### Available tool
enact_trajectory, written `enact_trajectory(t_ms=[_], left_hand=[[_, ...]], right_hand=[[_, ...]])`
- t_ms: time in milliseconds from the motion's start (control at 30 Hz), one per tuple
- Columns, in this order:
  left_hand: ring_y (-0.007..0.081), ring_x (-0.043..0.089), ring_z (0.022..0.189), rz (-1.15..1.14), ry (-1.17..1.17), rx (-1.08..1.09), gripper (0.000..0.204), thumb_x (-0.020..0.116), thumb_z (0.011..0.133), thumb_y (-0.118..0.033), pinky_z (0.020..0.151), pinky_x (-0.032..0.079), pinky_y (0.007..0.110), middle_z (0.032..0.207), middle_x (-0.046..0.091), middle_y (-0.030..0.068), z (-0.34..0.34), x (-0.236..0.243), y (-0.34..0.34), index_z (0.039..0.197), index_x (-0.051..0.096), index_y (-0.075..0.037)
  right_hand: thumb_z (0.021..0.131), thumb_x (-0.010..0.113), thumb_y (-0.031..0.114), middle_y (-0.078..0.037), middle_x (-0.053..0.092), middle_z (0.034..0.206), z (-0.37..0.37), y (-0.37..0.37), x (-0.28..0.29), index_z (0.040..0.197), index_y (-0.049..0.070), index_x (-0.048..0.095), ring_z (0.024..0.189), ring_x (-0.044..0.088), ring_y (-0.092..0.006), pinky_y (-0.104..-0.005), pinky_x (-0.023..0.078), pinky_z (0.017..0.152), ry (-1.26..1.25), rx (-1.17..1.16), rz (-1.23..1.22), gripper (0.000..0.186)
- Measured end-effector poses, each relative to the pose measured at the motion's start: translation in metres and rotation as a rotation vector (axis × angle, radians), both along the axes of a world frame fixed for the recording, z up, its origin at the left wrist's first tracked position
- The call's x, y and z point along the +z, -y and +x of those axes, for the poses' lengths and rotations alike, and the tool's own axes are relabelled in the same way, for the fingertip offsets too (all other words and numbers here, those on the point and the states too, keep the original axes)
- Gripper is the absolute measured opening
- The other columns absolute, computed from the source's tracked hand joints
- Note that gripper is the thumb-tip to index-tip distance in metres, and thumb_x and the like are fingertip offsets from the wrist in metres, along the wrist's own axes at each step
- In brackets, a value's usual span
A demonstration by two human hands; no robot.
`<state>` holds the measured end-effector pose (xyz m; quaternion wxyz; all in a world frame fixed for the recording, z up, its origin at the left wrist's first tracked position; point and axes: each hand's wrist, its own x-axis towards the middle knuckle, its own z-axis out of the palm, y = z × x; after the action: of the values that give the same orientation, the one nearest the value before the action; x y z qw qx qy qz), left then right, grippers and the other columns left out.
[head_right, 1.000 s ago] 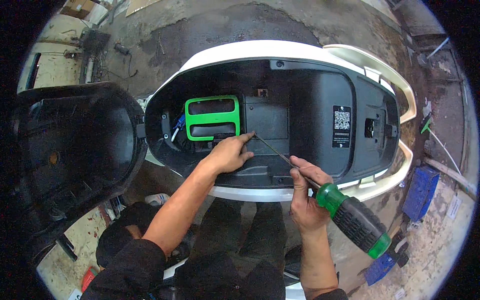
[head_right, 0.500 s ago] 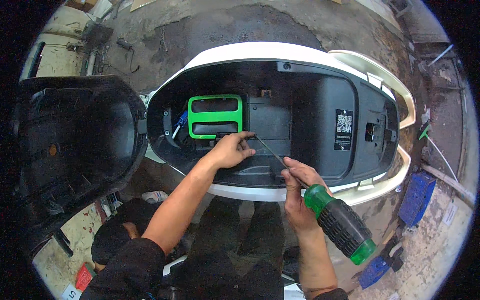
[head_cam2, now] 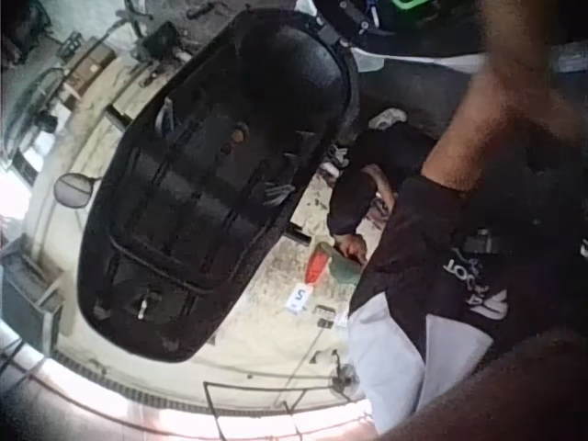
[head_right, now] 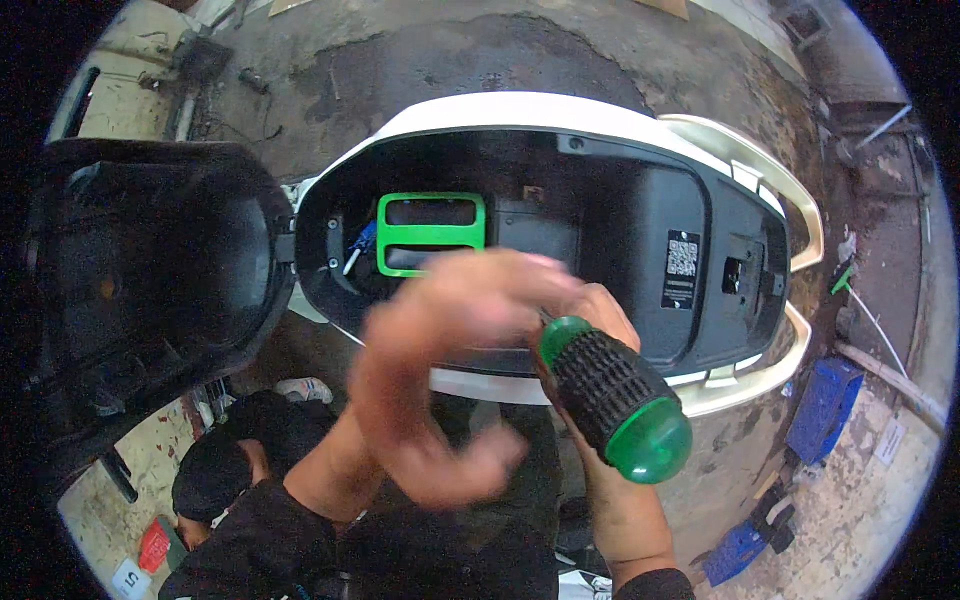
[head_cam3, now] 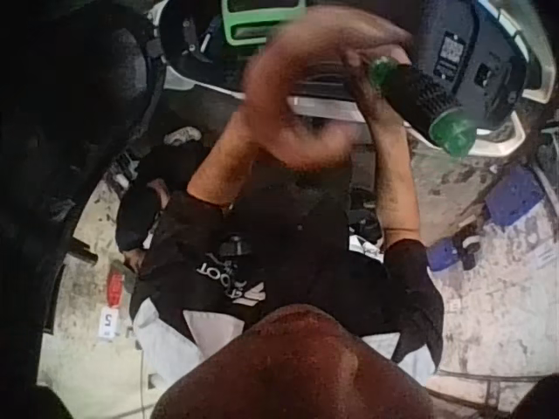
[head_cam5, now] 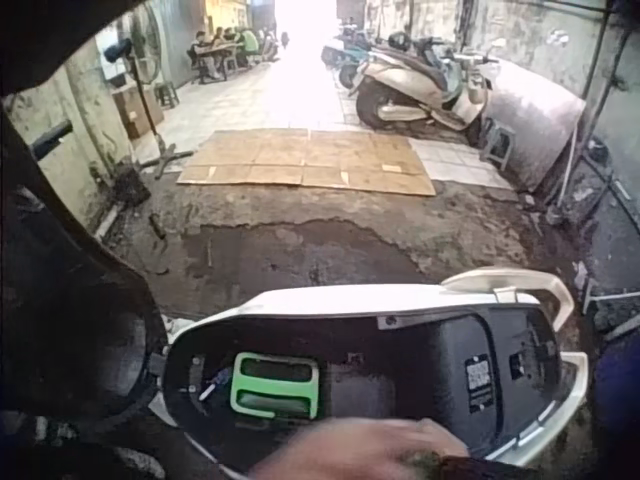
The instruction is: The person removes a cover from an electric scooter's compartment, uses a screwdriver to work on internal components near the battery, replaces the cover, and cleans the scooter's body with a cloth.
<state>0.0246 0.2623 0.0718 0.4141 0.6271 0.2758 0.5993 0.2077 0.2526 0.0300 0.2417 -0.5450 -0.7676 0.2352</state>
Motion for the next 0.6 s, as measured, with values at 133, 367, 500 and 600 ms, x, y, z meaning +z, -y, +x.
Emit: enact_trajectory(t_ms=[133, 367, 500, 600], left_hand=[[0.0323, 0.060, 0.087, -0.087, -0.077, 0.108, 0.068, 0.078, 0.059, -0.018, 0.073, 0.046, 0.043, 0.092, 0.057, 0.0159, 0.057, 0.037, 0.008, 0.122, 0.053, -0.006], [0.0348, 0.061, 0.063, -0.041, 0.023, -0.190, 0.028, 0.073, 0.064, -0.013, 0.054, 0.048, 0.041, 0.067, 0.058, 0.0118, 0.065, 0.024, -0.027, 0.084, 0.055, -0.006], [0.0353, 0.062, 0.064, -0.012, 0.085, -0.064, 0.027, 0.072, 0.063, -0.014, 0.054, 0.048, 0.042, 0.066, 0.059, 0.0127, 0.070, 0.022, -0.035, 0.081, 0.053, -0.006], [0.0360, 0.062, 0.065, -0.032, 0.016, -0.120, 0.029, 0.073, 0.062, -0.014, 0.054, 0.048, 0.044, 0.066, 0.059, 0.0129, 0.064, 0.018, -0.036, 0.081, 0.054, -0.005]], right_hand=[[0.074, 0.076, 0.017, -0.015, 0.062, 0.097, 0.004, 0.009, 0.028, 0.106, 0.003, 0.054, 0.091, 0.062, -0.0285, -0.0382, 0.050, 0.081, -0.235, 0.112, -0.210, 0.041], [0.075, 0.070, 0.012, -0.020, 0.060, 0.117, 0.041, -0.011, 0.094, 0.135, 0.000, 0.043, 0.109, 0.058, -0.0281, -0.0384, 0.047, 0.093, -0.622, -0.243, -0.215, 0.067], [0.074, 0.065, 0.003, -0.023, 0.062, 0.110, 0.020, -0.009, 0.168, 0.125, -0.002, 0.053, 0.101, 0.061, -0.0343, -0.0414, 0.048, 0.089, -0.388, 0.012, 0.090, 0.052], [0.065, 0.077, 0.007, -0.016, 0.068, 0.095, 0.007, -0.024, 0.188, 0.102, 0.001, 0.063, 0.093, 0.062, -0.0316, -0.0396, 0.050, 0.084, 0.254, 0.468, 0.234, 0.040]])
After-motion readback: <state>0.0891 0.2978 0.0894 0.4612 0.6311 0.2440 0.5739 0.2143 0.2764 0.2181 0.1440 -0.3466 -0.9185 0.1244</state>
